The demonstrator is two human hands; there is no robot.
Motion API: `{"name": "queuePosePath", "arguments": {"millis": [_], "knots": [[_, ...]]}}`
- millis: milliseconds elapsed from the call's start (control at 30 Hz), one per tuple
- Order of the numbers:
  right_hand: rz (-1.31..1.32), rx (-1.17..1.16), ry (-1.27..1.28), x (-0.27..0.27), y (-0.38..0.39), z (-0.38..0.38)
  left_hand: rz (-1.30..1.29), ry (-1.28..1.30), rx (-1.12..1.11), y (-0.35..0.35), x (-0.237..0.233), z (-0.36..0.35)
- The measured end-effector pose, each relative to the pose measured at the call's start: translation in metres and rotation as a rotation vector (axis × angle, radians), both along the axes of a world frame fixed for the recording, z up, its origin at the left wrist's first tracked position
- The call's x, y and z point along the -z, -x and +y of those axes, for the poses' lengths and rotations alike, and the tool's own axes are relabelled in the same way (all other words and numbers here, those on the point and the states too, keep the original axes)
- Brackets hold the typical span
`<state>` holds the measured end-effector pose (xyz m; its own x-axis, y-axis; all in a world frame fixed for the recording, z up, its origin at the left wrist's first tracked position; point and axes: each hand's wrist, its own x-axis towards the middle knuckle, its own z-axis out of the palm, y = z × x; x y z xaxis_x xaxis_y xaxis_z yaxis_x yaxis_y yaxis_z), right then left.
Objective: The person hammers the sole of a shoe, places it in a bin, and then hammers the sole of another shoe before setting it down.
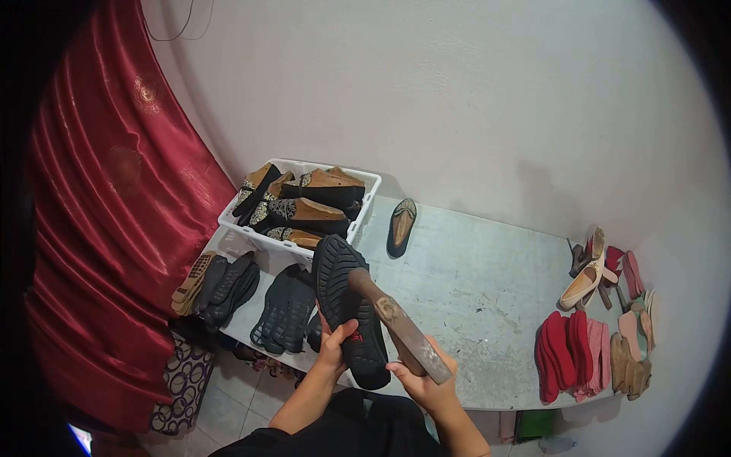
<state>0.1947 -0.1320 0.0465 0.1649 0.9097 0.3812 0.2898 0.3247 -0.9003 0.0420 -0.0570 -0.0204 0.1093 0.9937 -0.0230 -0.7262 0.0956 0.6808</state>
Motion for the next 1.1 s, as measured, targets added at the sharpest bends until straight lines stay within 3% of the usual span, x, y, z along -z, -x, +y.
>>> {"name": "queuePosePath", "arguments": {"millis": [33,100,133,467,633,767,833,1100], "knots": [[-0.001,0.002,-0.002,0.004,0.002,0.003,0.005,0.007,0.010,0.000,-0.001,0.000],[-0.245,0.030,-0.115,0.007,0.005,0.010,0.007,0.010,0.014,-0.002,-0.007,-0.002],[-0.285,0.048,-0.026,-0.001,0.004,0.008,0.018,0.055,-0.001,-0.003,-0.013,-0.003],[-0.285,0.042,-0.109,-0.010,0.009,0.014,0.021,0.051,0.048,-0.004,-0.016,-0.008],[-0.159,0.095,-0.109,0.004,0.012,0.018,0.111,-0.044,0.033,-0.002,-0.013,-0.007],[-0.242,0.096,-0.093,-0.011,0.015,0.024,0.037,0.013,0.076,-0.001,-0.018,-0.007],[-0.059,0.071,-0.077,0.005,0.014,0.024,0.071,-0.023,0.058,-0.002,-0.012,-0.004],[-0.178,0.096,-0.125,-0.018,0.026,0.025,0.040,0.030,0.097,-0.002,-0.011,-0.002]]}}
